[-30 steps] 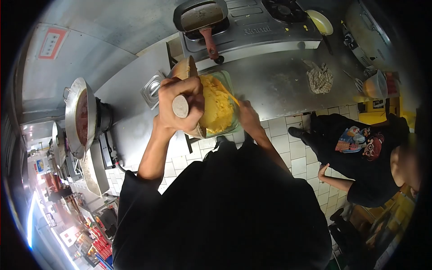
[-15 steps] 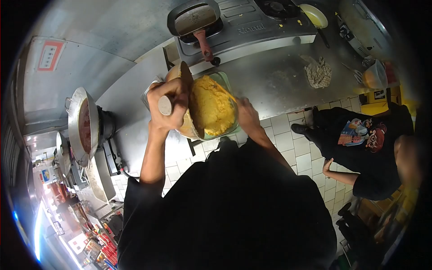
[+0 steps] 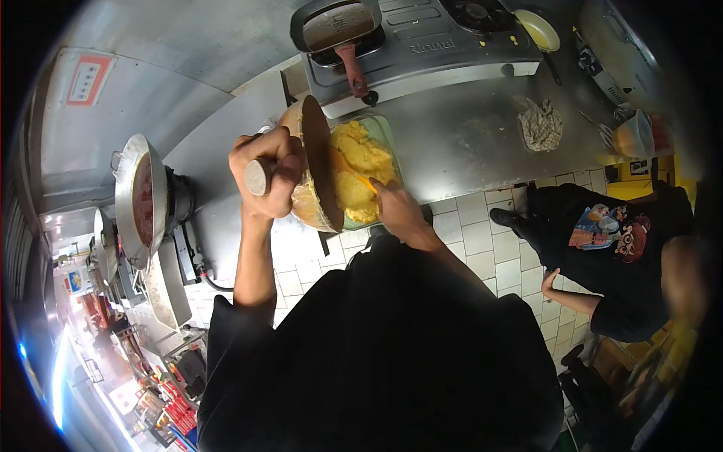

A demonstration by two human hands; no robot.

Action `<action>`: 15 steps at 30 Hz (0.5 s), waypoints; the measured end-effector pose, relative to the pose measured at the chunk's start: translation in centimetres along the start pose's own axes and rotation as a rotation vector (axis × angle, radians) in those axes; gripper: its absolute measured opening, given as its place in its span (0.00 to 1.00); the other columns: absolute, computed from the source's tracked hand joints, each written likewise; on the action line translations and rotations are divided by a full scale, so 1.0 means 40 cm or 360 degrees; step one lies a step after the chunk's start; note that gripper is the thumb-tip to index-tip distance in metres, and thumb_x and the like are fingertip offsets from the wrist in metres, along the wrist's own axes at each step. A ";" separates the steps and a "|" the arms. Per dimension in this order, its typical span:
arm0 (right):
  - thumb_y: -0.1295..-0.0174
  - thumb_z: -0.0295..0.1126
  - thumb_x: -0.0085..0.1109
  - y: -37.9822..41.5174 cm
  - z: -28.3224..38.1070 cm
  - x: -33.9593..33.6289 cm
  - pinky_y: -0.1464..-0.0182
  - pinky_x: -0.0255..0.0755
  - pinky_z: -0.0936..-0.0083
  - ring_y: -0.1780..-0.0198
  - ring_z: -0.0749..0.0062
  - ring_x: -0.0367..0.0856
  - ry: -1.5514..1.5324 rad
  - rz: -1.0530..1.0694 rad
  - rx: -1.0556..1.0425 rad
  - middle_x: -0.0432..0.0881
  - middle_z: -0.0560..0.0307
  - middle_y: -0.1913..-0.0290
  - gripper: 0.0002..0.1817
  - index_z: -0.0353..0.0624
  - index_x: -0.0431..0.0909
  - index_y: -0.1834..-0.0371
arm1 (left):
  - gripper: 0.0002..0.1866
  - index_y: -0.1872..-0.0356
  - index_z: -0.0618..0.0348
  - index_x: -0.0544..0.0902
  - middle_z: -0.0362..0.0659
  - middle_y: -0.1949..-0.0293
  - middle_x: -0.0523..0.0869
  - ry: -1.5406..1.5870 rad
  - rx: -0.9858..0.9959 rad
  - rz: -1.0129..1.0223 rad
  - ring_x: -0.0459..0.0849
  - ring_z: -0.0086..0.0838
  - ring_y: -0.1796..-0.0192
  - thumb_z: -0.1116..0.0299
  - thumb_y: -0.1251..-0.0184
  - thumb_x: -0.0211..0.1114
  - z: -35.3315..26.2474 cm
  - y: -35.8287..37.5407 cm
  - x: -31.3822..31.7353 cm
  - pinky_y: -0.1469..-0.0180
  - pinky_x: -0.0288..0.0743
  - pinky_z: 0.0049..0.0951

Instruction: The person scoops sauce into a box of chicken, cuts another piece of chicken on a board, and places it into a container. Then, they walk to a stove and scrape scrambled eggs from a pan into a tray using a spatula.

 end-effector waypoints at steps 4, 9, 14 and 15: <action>0.41 0.19 0.50 -0.001 -0.012 -0.025 0.56 0.76 0.52 0.58 0.41 0.83 0.0079 0.0079 0.0110 0.83 0.35 0.61 0.24 0.40 0.77 0.39 | 0.23 0.85 0.56 0.59 0.36 0.91 0.63 0.0207 0.0076 -0.0103 0.60 0.18 0.89 0.57 0.38 0.58 -0.006 0.002 -0.023 0.86 0.50 0.21; 0.44 0.20 0.52 -0.018 -0.061 -0.023 0.54 0.76 0.52 0.57 0.40 0.82 0.0038 0.0154 0.0151 0.83 0.35 0.60 0.27 0.42 0.76 0.38 | 0.16 0.87 0.57 0.59 0.38 0.90 0.66 0.0428 -0.0166 -0.0192 0.62 0.20 0.88 0.67 0.48 0.56 -0.022 -0.004 -0.076 0.85 0.52 0.24; 0.44 0.20 0.52 -0.028 -0.053 0.007 0.54 0.76 0.54 0.56 0.42 0.82 0.0113 0.0154 0.0122 0.83 0.36 0.59 0.27 0.42 0.76 0.37 | 0.16 0.87 0.57 0.57 0.36 0.91 0.63 0.0518 -0.0224 -0.0180 0.61 0.18 0.89 0.69 0.47 0.54 -0.001 0.009 -0.071 0.86 0.51 0.23; 0.44 0.20 0.52 -0.027 -0.050 0.009 0.54 0.76 0.54 0.56 0.43 0.83 0.0129 0.0136 0.0118 0.83 0.37 0.58 0.27 0.42 0.76 0.37 | 0.16 0.87 0.57 0.57 0.36 0.91 0.63 0.0522 -0.0222 -0.0180 0.61 0.18 0.89 0.69 0.47 0.54 -0.001 0.008 -0.075 0.86 0.51 0.23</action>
Point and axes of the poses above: each hand's wrist, its own y-axis away from the middle knuckle, its own x-axis out of the palm, z = x × y, the point moved 2 cm from there along -y, towards the middle knuckle
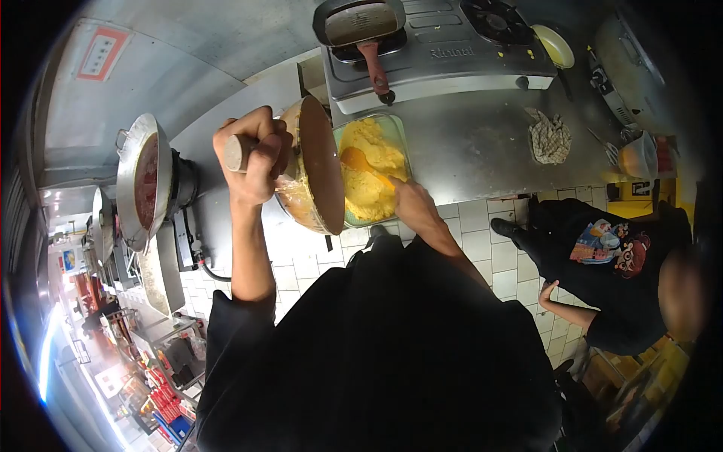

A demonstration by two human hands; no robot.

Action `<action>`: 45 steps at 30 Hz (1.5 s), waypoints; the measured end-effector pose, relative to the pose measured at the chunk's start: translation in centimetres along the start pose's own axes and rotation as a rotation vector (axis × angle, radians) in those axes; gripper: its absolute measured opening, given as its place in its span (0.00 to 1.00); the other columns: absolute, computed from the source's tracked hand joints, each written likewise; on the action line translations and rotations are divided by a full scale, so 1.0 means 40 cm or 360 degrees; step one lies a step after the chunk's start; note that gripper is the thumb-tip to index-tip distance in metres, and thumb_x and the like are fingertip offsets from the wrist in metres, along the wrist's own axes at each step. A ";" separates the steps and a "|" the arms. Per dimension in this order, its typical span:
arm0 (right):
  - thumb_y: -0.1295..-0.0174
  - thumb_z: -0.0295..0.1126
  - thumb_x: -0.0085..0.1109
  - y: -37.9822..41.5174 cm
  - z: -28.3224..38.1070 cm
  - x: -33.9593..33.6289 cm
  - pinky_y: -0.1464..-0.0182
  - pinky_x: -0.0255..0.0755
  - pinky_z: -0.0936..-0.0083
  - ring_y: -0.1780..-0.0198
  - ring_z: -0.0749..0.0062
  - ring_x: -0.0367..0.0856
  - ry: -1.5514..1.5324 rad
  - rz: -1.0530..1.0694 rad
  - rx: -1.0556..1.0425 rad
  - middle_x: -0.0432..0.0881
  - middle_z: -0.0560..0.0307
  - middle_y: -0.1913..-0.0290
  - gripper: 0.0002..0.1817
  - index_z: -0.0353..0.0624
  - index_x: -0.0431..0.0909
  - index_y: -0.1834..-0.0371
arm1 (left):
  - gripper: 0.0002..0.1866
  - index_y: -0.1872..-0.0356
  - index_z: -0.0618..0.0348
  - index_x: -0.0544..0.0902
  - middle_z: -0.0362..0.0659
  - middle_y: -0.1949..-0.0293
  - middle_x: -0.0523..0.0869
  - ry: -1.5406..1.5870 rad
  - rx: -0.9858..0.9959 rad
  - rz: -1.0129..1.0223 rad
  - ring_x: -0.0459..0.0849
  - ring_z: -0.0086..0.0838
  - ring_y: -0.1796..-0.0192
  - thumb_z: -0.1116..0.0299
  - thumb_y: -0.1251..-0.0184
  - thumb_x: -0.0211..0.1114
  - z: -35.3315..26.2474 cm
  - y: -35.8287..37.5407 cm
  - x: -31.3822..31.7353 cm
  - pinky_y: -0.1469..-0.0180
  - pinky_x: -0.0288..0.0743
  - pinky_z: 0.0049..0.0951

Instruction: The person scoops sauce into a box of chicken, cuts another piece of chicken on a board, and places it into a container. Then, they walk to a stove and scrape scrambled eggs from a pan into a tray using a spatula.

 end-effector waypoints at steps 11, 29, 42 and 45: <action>0.39 0.24 0.49 -0.015 0.055 -0.104 0.54 0.75 0.53 0.57 0.41 0.83 -0.0098 -0.0108 -0.0028 0.83 0.37 0.59 0.24 0.44 0.77 0.38 | 0.17 0.87 0.56 0.57 0.36 0.92 0.61 0.0172 0.0101 -0.0129 0.55 0.17 0.90 0.70 0.45 0.54 -0.008 0.027 -0.086 0.88 0.47 0.22; 0.26 0.38 0.44 -0.127 0.176 -0.174 0.58 0.72 0.60 0.65 0.52 0.83 -0.0438 0.0505 -0.0366 0.82 0.43 0.70 0.16 0.35 0.76 0.59 | 0.14 0.75 0.54 0.63 0.38 0.90 0.65 0.0740 0.0447 -0.0004 0.61 0.20 0.91 0.66 0.34 0.58 -0.017 0.078 -0.253 0.88 0.59 0.21; 0.30 0.37 0.55 -0.072 0.369 -0.310 0.61 0.74 0.65 0.68 0.62 0.83 -0.0236 0.0653 -0.0664 0.85 0.49 0.70 0.14 0.39 0.85 0.55 | 0.19 0.81 0.57 0.60 0.37 0.84 0.64 0.0153 0.0507 0.0279 0.64 0.23 0.83 0.67 0.47 0.64 0.001 0.033 -0.090 0.80 0.57 0.24; 0.34 0.37 0.54 -0.041 0.354 -0.283 0.59 0.74 0.58 0.66 0.49 0.82 -0.0069 0.0544 -0.0621 0.83 0.43 0.69 0.13 0.40 0.83 0.60 | 0.18 0.82 0.58 0.61 0.38 0.84 0.67 0.0080 0.0437 0.0303 0.68 0.26 0.83 0.66 0.48 0.64 0.014 0.022 -0.069 0.79 0.61 0.25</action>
Point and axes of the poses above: each hand's wrist, its own y-axis away from the middle knuckle, its own x-axis out of the palm, z = x × y, the point moved 2 cm from there along -y, towards the middle knuckle
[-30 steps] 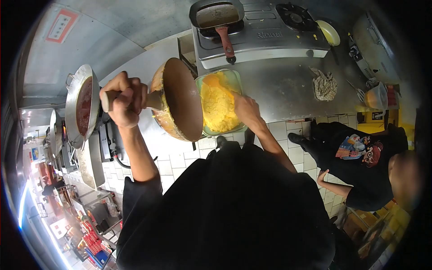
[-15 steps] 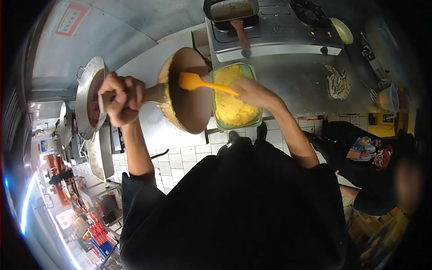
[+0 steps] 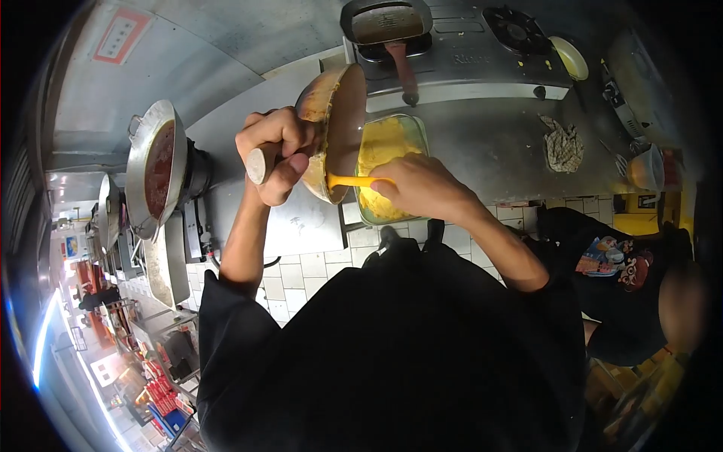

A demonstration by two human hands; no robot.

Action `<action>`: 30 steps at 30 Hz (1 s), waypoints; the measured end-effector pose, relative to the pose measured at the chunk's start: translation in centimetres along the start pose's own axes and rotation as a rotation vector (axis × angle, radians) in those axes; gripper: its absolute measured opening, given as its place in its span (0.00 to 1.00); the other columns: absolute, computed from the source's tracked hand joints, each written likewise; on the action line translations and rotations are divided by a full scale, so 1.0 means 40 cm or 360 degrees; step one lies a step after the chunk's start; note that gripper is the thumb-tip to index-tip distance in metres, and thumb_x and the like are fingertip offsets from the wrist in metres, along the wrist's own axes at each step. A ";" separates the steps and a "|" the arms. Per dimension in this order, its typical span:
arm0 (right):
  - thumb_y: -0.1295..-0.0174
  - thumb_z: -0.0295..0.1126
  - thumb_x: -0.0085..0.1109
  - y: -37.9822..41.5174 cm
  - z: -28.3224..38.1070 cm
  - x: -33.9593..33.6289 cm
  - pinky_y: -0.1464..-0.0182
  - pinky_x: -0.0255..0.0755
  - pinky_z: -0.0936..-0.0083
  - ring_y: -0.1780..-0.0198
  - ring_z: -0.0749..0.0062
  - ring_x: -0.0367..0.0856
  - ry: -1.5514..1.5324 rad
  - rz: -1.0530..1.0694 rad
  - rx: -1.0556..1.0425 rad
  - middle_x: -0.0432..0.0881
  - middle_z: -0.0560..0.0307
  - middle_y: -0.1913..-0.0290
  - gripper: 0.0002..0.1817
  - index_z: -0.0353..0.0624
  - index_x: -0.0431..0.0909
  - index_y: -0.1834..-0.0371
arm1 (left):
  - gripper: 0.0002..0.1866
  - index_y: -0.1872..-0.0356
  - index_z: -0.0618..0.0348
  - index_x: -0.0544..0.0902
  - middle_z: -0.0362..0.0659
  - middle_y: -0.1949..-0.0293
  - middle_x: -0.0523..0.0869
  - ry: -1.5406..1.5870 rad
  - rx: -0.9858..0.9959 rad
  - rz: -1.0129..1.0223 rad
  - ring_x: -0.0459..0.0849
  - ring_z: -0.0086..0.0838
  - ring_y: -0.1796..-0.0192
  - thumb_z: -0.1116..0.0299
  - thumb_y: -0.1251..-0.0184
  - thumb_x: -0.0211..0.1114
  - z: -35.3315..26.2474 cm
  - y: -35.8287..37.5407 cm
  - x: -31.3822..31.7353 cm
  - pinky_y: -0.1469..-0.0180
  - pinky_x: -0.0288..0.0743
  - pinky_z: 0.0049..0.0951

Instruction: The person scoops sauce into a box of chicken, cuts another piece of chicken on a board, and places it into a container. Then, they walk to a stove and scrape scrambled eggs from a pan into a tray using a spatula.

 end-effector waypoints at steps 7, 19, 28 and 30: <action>0.31 0.38 0.54 0.086 -0.047 -0.114 0.59 0.74 0.56 0.65 0.46 0.82 0.0101 -0.0360 0.0182 0.83 0.44 0.70 0.13 0.43 0.84 0.53 | 0.17 0.81 0.57 0.61 0.38 0.84 0.68 0.0138 0.0116 -0.0075 0.63 0.23 0.84 0.66 0.49 0.64 -0.015 -0.017 0.023 0.80 0.59 0.24; 0.36 0.26 0.53 0.111 -0.263 0.175 0.65 0.76 0.54 0.67 0.48 0.86 0.0588 -0.0096 0.0192 0.83 0.40 0.72 0.19 0.42 0.80 0.42 | 0.18 0.81 0.56 0.63 0.36 0.85 0.64 0.0278 0.0283 -0.0226 0.60 0.21 0.85 0.70 0.44 0.65 -0.036 -0.050 0.074 0.82 0.54 0.23; 0.29 0.32 0.54 0.170 -0.116 0.010 0.67 0.74 0.68 0.72 0.57 0.84 -0.0387 -0.0290 0.0309 0.87 0.45 0.65 0.15 0.43 0.80 0.42 | 0.16 0.81 0.56 0.62 0.34 0.87 0.60 0.0326 0.0279 -0.0121 0.55 0.19 0.89 0.71 0.43 0.62 -0.021 -0.035 0.065 0.85 0.49 0.23; 0.30 0.30 0.54 0.168 -0.104 0.046 0.68 0.73 0.69 0.77 0.57 0.78 -0.0598 -0.0200 0.0103 0.85 0.46 0.70 0.15 0.44 0.81 0.42 | 0.15 0.80 0.56 0.62 0.34 0.88 0.60 0.0317 0.0293 -0.0178 0.56 0.19 0.89 0.71 0.43 0.62 -0.015 -0.034 0.073 0.85 0.49 0.23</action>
Point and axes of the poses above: each hand's wrist, its own y-axis away from the middle knuckle, its own x-axis out of the palm, z = x × y, the point moved 2 cm from there along -y, towards the middle knuckle
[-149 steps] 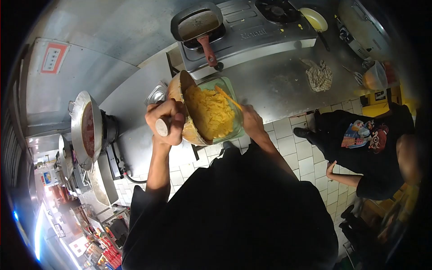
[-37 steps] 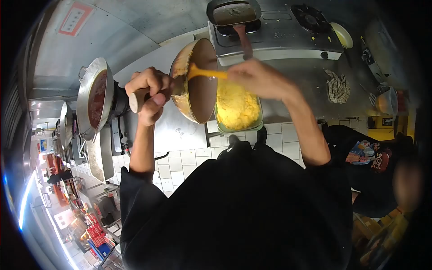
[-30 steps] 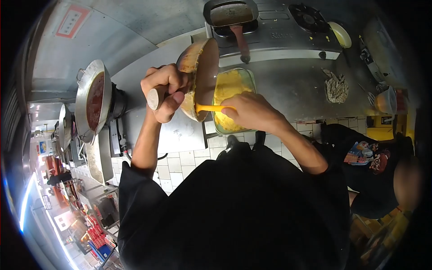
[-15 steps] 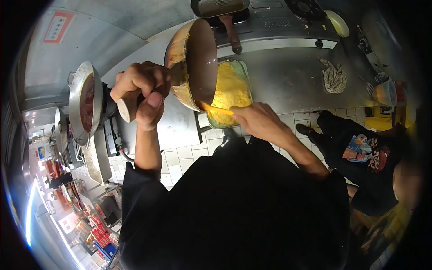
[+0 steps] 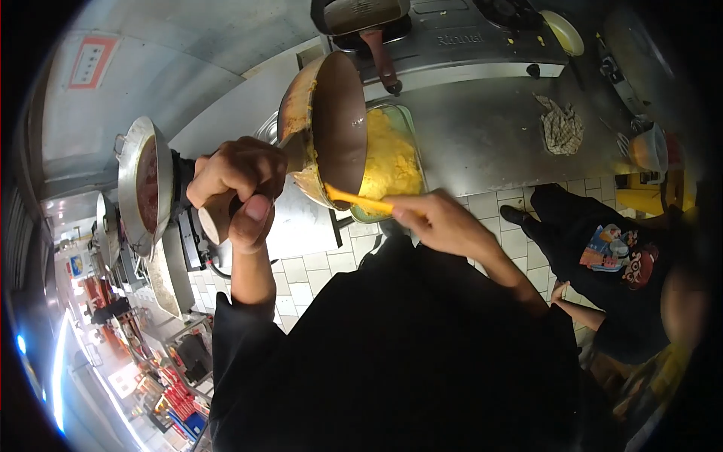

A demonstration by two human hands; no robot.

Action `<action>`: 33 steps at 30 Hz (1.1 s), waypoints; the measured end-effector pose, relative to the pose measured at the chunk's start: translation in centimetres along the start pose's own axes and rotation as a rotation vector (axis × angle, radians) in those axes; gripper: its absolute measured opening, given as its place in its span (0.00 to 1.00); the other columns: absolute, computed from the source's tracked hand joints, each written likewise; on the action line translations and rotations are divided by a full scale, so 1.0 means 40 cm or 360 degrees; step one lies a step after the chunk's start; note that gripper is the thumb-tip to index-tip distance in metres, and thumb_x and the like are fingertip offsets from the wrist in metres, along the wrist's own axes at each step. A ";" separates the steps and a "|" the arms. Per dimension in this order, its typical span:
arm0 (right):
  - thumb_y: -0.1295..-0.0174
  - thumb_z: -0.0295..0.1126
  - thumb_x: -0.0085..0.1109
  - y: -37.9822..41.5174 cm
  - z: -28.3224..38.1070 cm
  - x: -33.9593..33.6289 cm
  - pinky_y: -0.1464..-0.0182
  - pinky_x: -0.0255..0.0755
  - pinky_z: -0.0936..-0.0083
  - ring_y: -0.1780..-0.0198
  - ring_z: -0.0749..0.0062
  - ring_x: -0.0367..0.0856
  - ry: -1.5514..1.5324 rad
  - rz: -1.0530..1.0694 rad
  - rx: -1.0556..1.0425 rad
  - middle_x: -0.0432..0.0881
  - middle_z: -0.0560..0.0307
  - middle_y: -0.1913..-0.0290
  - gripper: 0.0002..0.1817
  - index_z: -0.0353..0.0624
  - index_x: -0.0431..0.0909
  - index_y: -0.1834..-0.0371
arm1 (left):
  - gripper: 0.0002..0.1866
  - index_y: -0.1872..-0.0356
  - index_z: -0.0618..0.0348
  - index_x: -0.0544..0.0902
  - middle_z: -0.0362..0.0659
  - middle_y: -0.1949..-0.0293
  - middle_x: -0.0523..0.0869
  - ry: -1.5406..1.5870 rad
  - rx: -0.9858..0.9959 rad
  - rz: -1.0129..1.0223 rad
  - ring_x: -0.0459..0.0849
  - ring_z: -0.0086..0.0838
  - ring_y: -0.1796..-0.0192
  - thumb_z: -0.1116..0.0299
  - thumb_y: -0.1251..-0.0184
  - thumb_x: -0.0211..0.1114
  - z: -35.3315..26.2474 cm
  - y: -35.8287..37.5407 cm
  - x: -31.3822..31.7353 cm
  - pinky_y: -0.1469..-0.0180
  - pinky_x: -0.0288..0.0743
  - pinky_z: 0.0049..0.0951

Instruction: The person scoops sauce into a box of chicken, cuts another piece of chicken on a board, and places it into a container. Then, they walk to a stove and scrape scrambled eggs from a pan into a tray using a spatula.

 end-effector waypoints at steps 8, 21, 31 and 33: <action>0.41 0.22 0.51 -0.012 -0.315 0.173 0.61 0.75 0.52 0.67 0.43 0.82 0.1003 -0.0477 0.0001 0.81 0.40 0.72 0.25 0.42 0.76 0.38 | 0.16 0.79 0.56 0.63 0.34 0.89 0.62 -0.0029 -0.0076 0.0076 0.57 0.19 0.90 0.69 0.40 0.63 -0.036 -0.001 0.030 0.86 0.50 0.23; 0.31 0.32 0.47 0.038 -0.129 0.105 0.63 0.75 0.55 0.66 0.43 0.82 0.0314 0.0085 0.0148 0.83 0.41 0.67 0.16 0.44 0.81 0.47 | 0.12 0.76 0.56 0.64 0.35 0.90 0.65 0.0006 0.0093 0.0102 0.61 0.20 0.90 0.71 0.40 0.59 -0.052 -0.016 -0.010 0.87 0.56 0.23; 0.33 0.29 0.48 0.028 -0.146 0.086 0.63 0.74 0.53 0.68 0.47 0.82 0.0336 -0.0492 0.0197 0.82 0.41 0.70 0.18 0.46 0.80 0.42 | 0.13 0.77 0.56 0.64 0.35 0.90 0.64 0.0107 0.0050 0.0093 0.60 0.20 0.91 0.71 0.41 0.60 -0.065 0.002 -0.012 0.89 0.55 0.24; 0.35 0.28 0.50 0.027 -0.108 0.104 0.62 0.75 0.53 0.67 0.47 0.83 0.0225 -0.0026 0.0126 0.82 0.41 0.69 0.19 0.47 0.79 0.41 | 0.13 0.77 0.56 0.63 0.35 0.90 0.65 0.0118 0.0052 0.0097 0.61 0.20 0.91 0.71 0.41 0.60 -0.078 0.002 -0.004 0.88 0.55 0.24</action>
Point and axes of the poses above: each hand's wrist, its own y-axis away from the middle knuckle, its own x-axis out of the palm, z = x × y, the point moved 2 cm from there along -y, towards the middle knuckle
